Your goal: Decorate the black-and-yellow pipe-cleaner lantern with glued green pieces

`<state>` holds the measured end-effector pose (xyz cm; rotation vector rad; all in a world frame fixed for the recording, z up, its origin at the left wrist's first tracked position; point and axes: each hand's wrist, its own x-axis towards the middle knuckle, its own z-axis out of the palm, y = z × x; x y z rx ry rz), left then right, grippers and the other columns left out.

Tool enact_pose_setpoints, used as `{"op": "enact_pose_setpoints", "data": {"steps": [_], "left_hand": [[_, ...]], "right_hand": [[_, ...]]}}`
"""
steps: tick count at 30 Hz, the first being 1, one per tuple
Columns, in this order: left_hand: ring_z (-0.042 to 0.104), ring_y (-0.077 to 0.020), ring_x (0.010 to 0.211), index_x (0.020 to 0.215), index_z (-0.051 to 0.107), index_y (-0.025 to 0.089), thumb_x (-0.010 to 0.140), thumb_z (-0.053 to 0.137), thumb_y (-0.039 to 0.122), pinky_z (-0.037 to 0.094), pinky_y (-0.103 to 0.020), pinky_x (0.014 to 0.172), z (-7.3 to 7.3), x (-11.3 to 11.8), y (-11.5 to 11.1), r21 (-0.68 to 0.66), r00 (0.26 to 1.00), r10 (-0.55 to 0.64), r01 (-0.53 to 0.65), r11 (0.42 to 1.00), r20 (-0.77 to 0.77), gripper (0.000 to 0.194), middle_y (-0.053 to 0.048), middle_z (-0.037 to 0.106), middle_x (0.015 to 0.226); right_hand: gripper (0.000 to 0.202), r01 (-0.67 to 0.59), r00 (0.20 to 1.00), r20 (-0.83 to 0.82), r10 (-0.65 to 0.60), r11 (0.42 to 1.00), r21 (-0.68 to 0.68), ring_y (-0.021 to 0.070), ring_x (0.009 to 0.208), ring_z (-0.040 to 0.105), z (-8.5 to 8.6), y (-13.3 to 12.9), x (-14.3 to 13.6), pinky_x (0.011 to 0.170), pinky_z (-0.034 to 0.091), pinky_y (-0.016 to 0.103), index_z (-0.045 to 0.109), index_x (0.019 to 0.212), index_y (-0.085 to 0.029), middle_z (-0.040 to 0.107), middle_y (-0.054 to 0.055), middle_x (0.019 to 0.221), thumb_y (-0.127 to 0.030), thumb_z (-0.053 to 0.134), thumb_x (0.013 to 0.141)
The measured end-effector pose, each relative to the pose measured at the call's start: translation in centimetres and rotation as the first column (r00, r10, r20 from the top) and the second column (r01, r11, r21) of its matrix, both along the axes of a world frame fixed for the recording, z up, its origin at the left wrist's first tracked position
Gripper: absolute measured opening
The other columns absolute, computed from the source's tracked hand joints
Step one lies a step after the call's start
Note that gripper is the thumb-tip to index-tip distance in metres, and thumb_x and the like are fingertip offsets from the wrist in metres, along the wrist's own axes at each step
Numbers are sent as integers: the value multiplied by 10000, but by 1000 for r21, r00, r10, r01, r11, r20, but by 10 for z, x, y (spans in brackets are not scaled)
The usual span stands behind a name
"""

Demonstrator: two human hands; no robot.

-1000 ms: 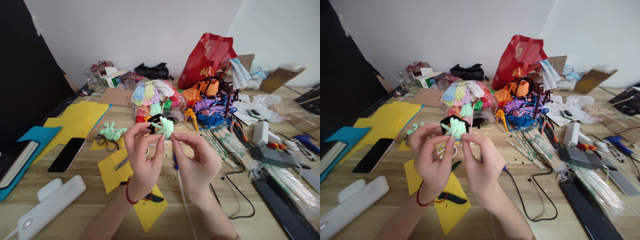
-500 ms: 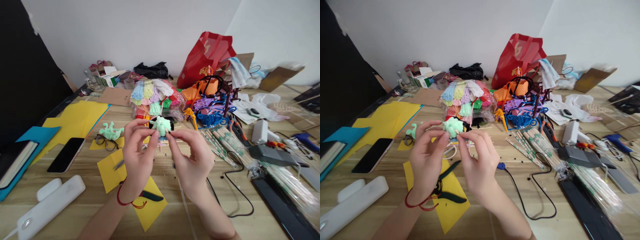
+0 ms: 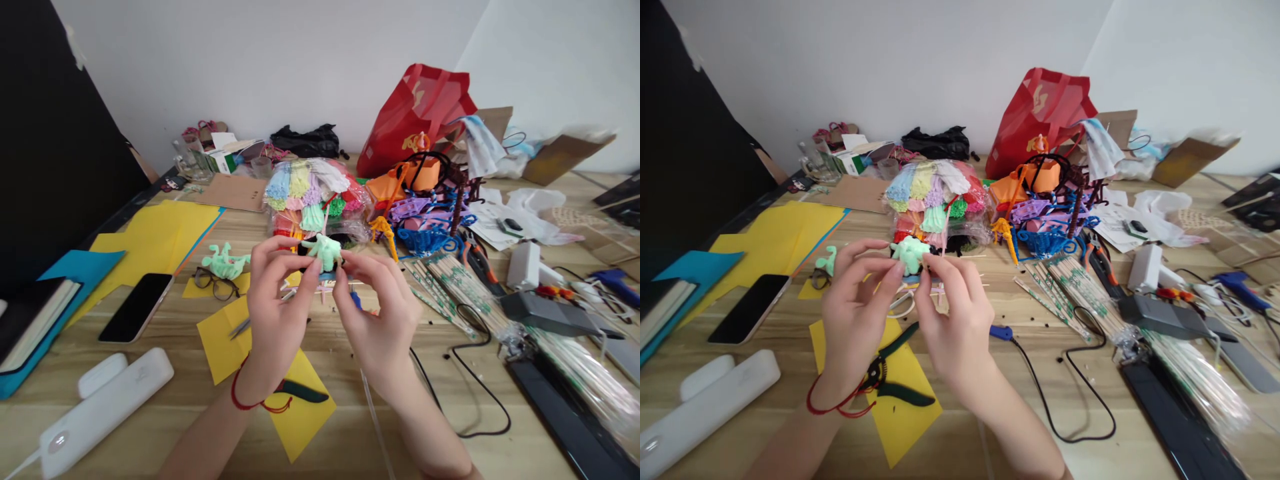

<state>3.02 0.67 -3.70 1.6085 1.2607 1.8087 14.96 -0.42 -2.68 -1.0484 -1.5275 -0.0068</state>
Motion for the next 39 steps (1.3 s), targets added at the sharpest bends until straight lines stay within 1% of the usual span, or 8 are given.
{"op": "enact_pose_setpoints", "data": {"steps": [5,12,19,24,29,33,36,39], "left_hand": [[582,-197,1144,835,689,221,867,707,164,531,-351,924,1,-1,-1,14,1000,1,-1,1000,-1,68,-46,564,1137],[579,-211,1158,840,667,222,882,698,169,530,-406,986,2,2,-4,73,999,34,-34,997,1,74,-57,567,1150],[599,-189,1138,837,669,218,899,698,206,606,-306,855,0,8,-2,114,992,12,-27,993,125,69,-66,561,1122],[618,-202,1115,840,662,225,903,700,251,617,-338,845,-3,11,-1,92,991,31,-43,995,130,77,-68,563,1136],[623,-162,1019,863,675,221,884,701,188,565,-372,932,-10,10,2,112,998,57,-57,992,6,47,-56,558,1179],[617,-194,1094,829,690,216,865,721,235,585,-332,873,-9,1,9,35,999,45,-45,998,19,51,-61,587,1127],[640,-209,1091,785,700,208,846,745,325,597,-295,802,-5,-10,16,-113,986,-51,70,991,161,140,-65,631,1109],[668,-225,1060,762,709,200,820,768,420,600,-309,784,-2,-20,18,-233,939,-148,226,946,310,235,-77,663,1141]], "right_hand": [[175,-52,997,-54,50,997,-53,161,845,701,0,0,3,757,627,320,703,971,-184,718,65,915,-48,663,868],[204,16,1000,-11,-15,993,114,167,828,707,-2,2,1,744,617,333,704,972,-224,719,45,887,-47,679,875],[269,37,998,33,-45,974,223,180,842,695,-5,3,-2,748,608,341,693,1038,-218,697,68,921,-15,665,864],[239,56,996,59,-67,984,170,188,857,710,-6,1,-3,781,612,359,684,1050,-224,713,74,947,-52,637,891],[119,111,988,110,-109,994,-9,184,838,713,-5,2,-1,764,611,329,641,973,-189,731,67,880,-94,619,905],[62,-67,997,-59,57,979,-195,158,784,710,-2,3,10,724,612,296,638,917,-192,720,36,857,-139,648,886],[44,-169,950,-294,108,967,-192,148,781,729,0,10,27,725,623,279,667,899,-201,742,19,860,-185,688,863],[74,-44,967,-252,-29,960,-277,161,679,721,-5,26,52,668,617,293,693,845,-182,749,25,776,-234,734,812]]}}
